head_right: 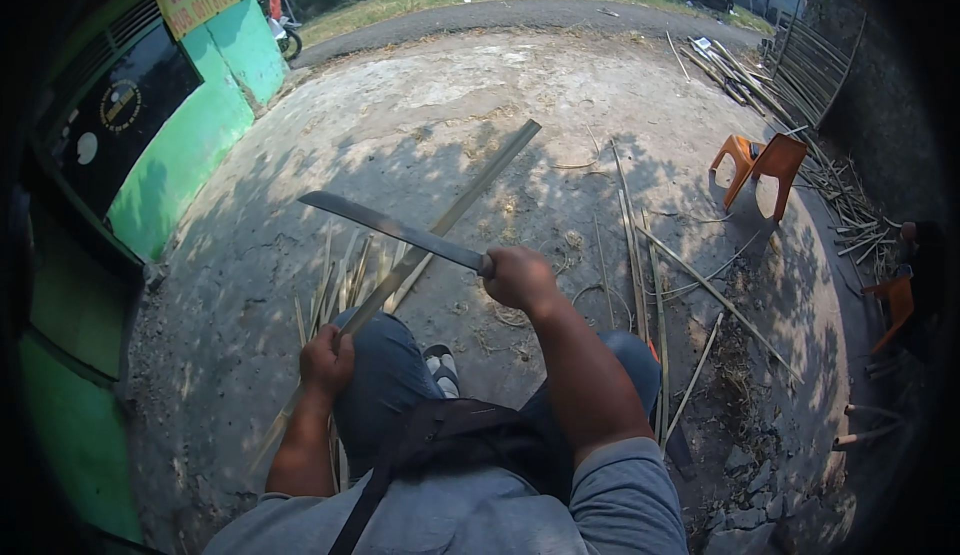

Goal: The person shaves bamboo strips along their length using a machete.

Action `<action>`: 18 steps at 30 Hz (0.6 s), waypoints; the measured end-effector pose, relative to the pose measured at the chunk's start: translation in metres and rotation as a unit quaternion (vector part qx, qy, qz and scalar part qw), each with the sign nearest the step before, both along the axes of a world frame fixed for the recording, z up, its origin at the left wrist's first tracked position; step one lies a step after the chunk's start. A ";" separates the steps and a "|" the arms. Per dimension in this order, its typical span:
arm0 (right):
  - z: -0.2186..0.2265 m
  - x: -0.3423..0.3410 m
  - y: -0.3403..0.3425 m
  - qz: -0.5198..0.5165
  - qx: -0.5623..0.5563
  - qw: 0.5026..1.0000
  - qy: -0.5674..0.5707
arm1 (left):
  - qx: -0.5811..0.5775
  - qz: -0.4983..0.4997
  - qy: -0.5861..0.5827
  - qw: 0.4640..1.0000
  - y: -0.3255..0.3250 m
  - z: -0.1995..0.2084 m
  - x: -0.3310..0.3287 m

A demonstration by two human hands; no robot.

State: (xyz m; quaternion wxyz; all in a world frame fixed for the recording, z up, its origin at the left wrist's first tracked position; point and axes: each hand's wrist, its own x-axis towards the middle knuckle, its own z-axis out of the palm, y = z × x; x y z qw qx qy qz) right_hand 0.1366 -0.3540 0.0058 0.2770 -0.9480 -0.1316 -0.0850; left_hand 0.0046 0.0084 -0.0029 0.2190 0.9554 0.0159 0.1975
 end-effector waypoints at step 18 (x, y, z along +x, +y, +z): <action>0.031 -0.027 0.019 0.057 -0.145 0.987 0.048 | 0.024 0.008 -0.004 1.000 0.003 -0.005 -0.002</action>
